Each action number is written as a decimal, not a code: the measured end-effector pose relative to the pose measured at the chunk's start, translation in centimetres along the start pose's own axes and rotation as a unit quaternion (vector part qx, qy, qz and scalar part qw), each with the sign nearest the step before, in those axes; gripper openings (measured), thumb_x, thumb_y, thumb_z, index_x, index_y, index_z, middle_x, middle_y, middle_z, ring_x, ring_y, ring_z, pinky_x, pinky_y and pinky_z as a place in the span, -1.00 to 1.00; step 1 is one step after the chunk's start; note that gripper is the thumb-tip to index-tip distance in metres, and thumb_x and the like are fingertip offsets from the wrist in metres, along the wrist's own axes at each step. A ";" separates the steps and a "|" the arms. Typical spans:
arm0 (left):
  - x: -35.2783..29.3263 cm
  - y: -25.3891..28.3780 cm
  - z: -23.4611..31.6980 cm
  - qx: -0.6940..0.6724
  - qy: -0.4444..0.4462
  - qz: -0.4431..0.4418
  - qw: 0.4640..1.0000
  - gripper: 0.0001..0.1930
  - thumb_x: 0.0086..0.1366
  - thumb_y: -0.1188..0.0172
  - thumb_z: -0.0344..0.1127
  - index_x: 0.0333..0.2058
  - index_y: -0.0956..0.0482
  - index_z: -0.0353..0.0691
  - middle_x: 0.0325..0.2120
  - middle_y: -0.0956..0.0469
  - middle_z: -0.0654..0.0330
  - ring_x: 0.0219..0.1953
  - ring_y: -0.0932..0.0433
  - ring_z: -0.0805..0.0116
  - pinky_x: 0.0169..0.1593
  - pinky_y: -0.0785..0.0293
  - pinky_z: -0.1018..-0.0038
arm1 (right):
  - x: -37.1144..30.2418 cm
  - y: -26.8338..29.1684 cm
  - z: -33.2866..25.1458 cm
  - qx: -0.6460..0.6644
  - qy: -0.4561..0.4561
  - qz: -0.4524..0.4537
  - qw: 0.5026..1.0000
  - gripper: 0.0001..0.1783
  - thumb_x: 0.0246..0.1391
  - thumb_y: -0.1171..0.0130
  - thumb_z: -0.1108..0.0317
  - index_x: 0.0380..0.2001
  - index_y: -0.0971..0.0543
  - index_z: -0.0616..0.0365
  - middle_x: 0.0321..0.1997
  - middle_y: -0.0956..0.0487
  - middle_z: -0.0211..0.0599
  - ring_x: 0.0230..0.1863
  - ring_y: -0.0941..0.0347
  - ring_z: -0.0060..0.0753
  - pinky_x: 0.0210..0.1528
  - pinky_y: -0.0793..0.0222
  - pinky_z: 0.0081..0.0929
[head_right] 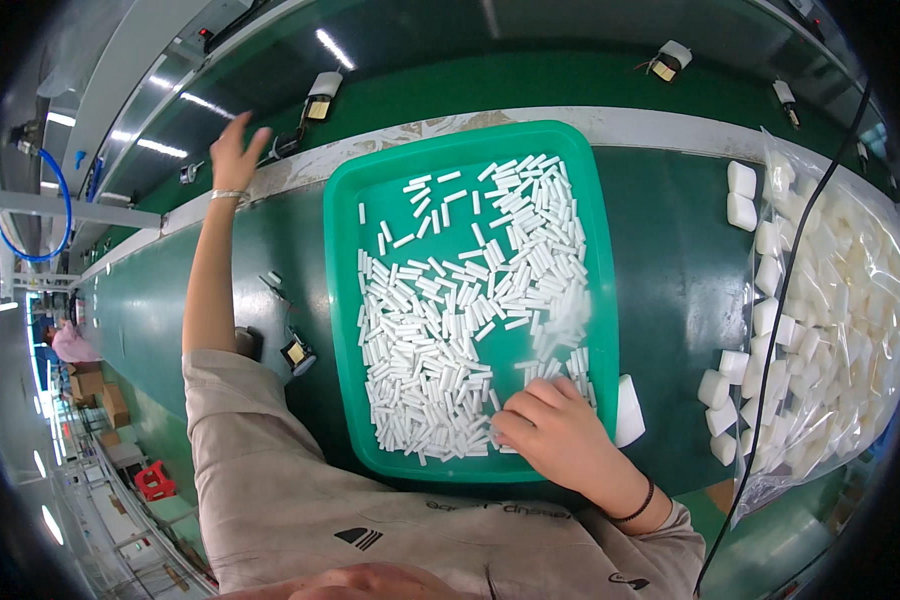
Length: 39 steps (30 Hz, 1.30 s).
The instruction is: The person assembles electronic components by inserting small white cylindrical parts into circuit boards and attaching plastic housings and foam buffers.
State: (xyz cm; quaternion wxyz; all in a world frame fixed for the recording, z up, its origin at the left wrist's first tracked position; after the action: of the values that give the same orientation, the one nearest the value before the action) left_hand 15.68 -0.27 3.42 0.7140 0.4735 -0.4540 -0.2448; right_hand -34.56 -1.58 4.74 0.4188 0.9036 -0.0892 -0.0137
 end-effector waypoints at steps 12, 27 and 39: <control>-1.7 5.4 11.1 -0.167 0.094 0.016 0.981 -0.64 -0.13 -0.35 -0.29 -0.34 -0.41 -0.21 -0.40 -0.49 0.17 -0.40 -0.53 0.35 -0.36 -0.42 0.52 | -0.8 1.3 -1.2 0.040 0.037 0.127 0.990 -0.84 -0.23 -0.20 0.42 -0.50 -0.45 0.12 -0.47 -0.44 -0.37 -0.42 -0.36 -0.31 -0.38 -0.27 -0.42; -21.2 8.1 32.2 -0.840 0.135 -0.157 0.501 -0.54 -0.22 -0.33 -0.55 -0.35 -0.26 -0.17 -0.42 -0.40 0.24 -0.33 -0.45 0.43 -0.27 -0.43 0.54 | -2.8 2.2 1.8 0.462 -0.115 0.272 0.836 -0.86 -0.09 -0.15 0.57 -0.37 -0.51 0.33 -0.37 -0.54 -0.30 -0.37 -0.45 -0.57 -0.28 -0.36 -0.66; -21.5 8.7 30.9 -0.816 0.071 -0.091 0.567 -0.51 -0.13 -0.37 -0.16 -0.32 -0.26 -0.12 -0.54 -0.24 0.36 -0.47 -0.34 0.36 -0.43 -0.26 0.52 | -2.9 1.5 1.9 0.554 -0.125 0.193 0.801 -0.85 -0.10 -0.18 0.56 -0.37 -0.52 0.31 -0.38 -0.52 -0.35 -0.38 -0.42 -0.66 -0.33 -0.34 -0.74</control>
State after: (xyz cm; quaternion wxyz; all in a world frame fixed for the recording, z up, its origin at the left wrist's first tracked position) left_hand -22.26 6.19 6.58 0.8008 -0.2556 0.0363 -0.5405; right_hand -37.83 -3.43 4.50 -0.1734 0.9362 -0.3056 0.0066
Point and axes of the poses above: each hand's wrist, its own x-axis towards the middle knuckle, its own y-axis out of the back of the hand, z = x × y, the point moved 6 cm from there along x, towards the middle knuckle
